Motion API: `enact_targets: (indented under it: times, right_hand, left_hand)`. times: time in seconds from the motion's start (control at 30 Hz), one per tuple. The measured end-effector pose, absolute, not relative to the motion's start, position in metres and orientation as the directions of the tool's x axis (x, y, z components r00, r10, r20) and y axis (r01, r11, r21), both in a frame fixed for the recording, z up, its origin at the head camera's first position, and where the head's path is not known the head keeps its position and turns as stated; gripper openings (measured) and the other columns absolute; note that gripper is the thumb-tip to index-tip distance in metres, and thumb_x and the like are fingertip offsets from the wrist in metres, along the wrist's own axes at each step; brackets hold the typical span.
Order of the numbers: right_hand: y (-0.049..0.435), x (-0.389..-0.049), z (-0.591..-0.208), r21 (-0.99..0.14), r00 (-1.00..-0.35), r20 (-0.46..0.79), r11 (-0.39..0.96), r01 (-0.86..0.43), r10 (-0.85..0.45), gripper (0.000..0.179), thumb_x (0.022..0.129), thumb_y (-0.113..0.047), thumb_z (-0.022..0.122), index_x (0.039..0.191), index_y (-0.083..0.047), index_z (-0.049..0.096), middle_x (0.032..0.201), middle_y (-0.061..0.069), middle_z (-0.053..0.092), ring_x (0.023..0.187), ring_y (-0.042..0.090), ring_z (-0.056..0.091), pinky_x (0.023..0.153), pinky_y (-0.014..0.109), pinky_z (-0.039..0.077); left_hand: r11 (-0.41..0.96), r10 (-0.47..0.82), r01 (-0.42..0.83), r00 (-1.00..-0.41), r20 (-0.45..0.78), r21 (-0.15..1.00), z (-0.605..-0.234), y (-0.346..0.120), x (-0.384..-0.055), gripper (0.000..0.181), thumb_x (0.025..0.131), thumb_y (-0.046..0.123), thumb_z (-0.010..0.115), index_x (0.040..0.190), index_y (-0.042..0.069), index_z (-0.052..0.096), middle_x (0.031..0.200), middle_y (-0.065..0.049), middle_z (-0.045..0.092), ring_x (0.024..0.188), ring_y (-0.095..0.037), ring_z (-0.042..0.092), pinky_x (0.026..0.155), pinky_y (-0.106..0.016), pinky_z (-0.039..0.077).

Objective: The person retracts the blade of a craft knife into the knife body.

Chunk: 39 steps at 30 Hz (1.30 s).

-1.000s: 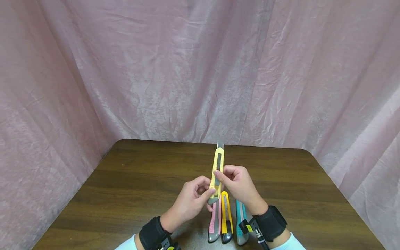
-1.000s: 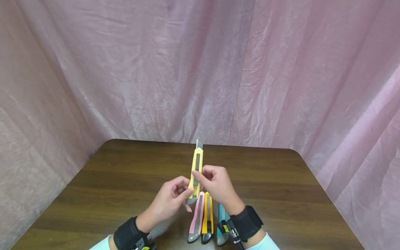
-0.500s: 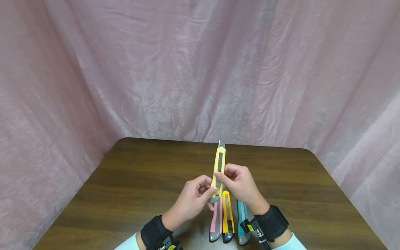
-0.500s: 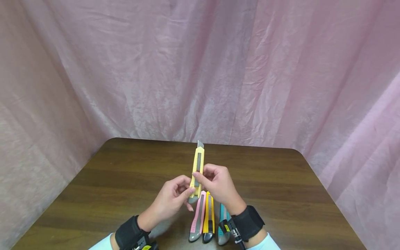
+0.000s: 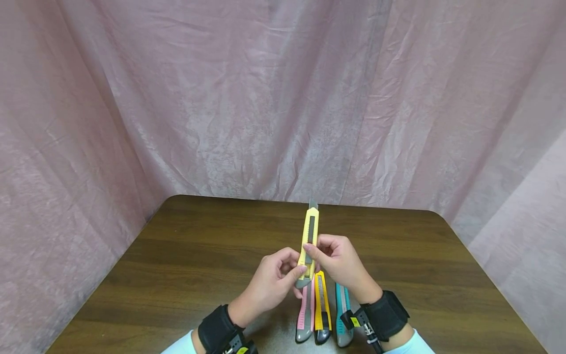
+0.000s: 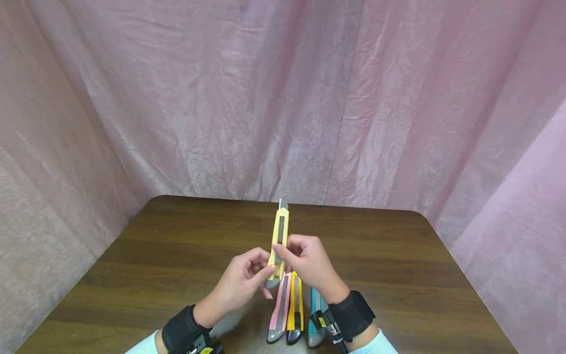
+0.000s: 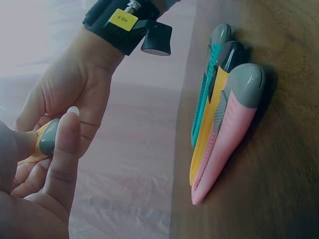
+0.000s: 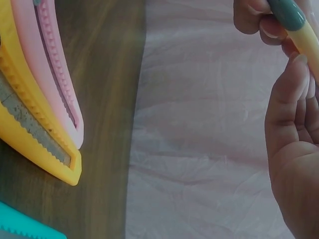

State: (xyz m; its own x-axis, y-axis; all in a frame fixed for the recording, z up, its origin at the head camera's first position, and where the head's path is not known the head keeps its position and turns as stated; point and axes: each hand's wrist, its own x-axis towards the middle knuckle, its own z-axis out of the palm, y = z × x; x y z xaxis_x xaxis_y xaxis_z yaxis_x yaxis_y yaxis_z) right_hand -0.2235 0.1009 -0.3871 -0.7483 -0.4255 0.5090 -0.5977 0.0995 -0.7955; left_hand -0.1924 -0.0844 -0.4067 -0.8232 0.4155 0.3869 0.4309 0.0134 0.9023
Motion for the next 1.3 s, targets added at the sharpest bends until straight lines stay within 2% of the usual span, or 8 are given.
enact_targets:
  times: [0.07, 0.27, 0.43, 0.57, 0.8, 1.07, 1.2, 1.3]
  right_hand:
    - [0.1009, -0.2235, -0.3879, -0.795, -0.742, 0.513, 0.087, -0.601, -0.431, 0.009, 0.091, 0.003, 0.060, 0.085, -0.001, 0.065, 0.067, 0.009, 0.060, 0.051, 0.023, 0.054, 0.043, 0.038, 0.052]
    - [0.1004, -0.2225, -0.3895, -0.789, -0.727, 0.535, 0.052, -0.612, -0.430, 0.006, 0.090, 0.004, 0.061, 0.085, 0.001, 0.064, 0.068, 0.010, 0.061, 0.051, 0.037, 0.052, 0.043, 0.033, 0.052]
    - [0.0988, -0.2223, -0.3898, -0.776, -0.732, 0.552, 0.076, -0.626, -0.400, 0.010, 0.090, 0.004, 0.060, 0.083, -0.002, 0.064, 0.065, 0.009, 0.059, 0.049, 0.032, 0.051, 0.042, 0.030, 0.051]
    - [0.0980, -0.2225, -0.3897, -0.785, -0.750, 0.538, 0.097, -0.612, -0.385, 0.011, 0.092, 0.001, 0.059, 0.084, -0.003, 0.064, 0.064, 0.010, 0.057, 0.050, 0.033, 0.051, 0.042, 0.034, 0.051]
    - [0.0989, -0.2228, -0.3880, -0.798, -0.757, 0.513, 0.101, -0.594, -0.404, 0.008, 0.091, 0.003, 0.060, 0.084, 0.001, 0.063, 0.065, 0.010, 0.057, 0.050, 0.019, 0.051, 0.041, 0.037, 0.050]
    - [0.1003, -0.2217, -0.3848, -0.810, -0.755, 0.504, 0.073, -0.582, -0.419, 0.005, 0.089, 0.001, 0.063, 0.086, 0.005, 0.062, 0.069, 0.012, 0.060, 0.050, 0.033, 0.051, 0.043, 0.030, 0.051]
    - [0.0999, -0.2218, -0.3850, -0.822, -0.758, 0.492, 0.059, -0.567, -0.429, 0.006, 0.089, 0.000, 0.064, 0.087, 0.006, 0.061, 0.070, 0.014, 0.059, 0.050, 0.030, 0.051, 0.045, 0.023, 0.050]
    - [0.1001, -0.2222, -0.3857, -0.819, -0.764, 0.490, 0.078, -0.568, -0.420, 0.006, 0.089, -0.001, 0.064, 0.087, 0.004, 0.062, 0.068, 0.014, 0.059, 0.050, 0.028, 0.051, 0.044, 0.024, 0.050]
  left_hand:
    - [0.016, 0.416, 0.432, -0.823, 0.387, 0.902, -0.4065, -0.0847, -0.1920, 0.007, 0.092, -0.002, 0.058, 0.099, 0.000, 0.056, 0.078, -0.017, 0.058, 0.057, -0.034, 0.060, 0.046, -0.034, 0.057]
    - [0.008, 0.419, 0.443, -0.815, 0.399, 0.896, -0.4062, -0.0850, -0.1917, 0.007, 0.092, -0.002, 0.058, 0.099, 0.000, 0.056, 0.078, -0.018, 0.058, 0.058, -0.034, 0.060, 0.047, -0.034, 0.057]
    - [-0.005, 0.409, 0.458, -0.811, 0.419, 0.889, -0.4058, -0.0853, -0.1921, 0.007, 0.092, -0.002, 0.058, 0.099, 0.000, 0.056, 0.078, -0.018, 0.059, 0.059, -0.031, 0.060, 0.046, -0.035, 0.057]
    - [-0.014, 0.401, 0.466, -0.808, 0.432, 0.885, -0.4055, -0.0856, -0.1931, 0.007, 0.092, -0.002, 0.058, 0.100, -0.001, 0.057, 0.081, -0.018, 0.060, 0.059, -0.027, 0.061, 0.047, -0.035, 0.057]
    - [-0.043, 0.421, 0.454, -0.799, 0.429, 0.890, -0.4061, -0.0859, -0.1937, 0.008, 0.094, -0.003, 0.054, 0.101, -0.003, 0.057, 0.083, -0.019, 0.060, 0.057, -0.036, 0.060, 0.049, -0.035, 0.058]
    - [-0.029, 0.425, 0.458, -0.799, 0.426, 0.888, -0.4059, -0.0855, -0.1936, 0.007, 0.094, -0.004, 0.055, 0.100, -0.001, 0.056, 0.081, -0.018, 0.060, 0.058, -0.035, 0.060, 0.050, -0.035, 0.058]
    - [-0.018, 0.423, 0.449, -0.806, 0.413, 0.893, -0.4053, -0.0861, -0.1933, 0.008, 0.094, -0.003, 0.055, 0.101, -0.001, 0.056, 0.082, -0.018, 0.059, 0.059, -0.035, 0.061, 0.051, -0.034, 0.058]
    - [-0.011, 0.421, 0.446, -0.810, 0.409, 0.895, -0.4049, -0.0865, -0.1930, 0.008, 0.094, -0.003, 0.055, 0.101, -0.001, 0.056, 0.082, -0.017, 0.060, 0.059, -0.035, 0.061, 0.052, -0.034, 0.058]
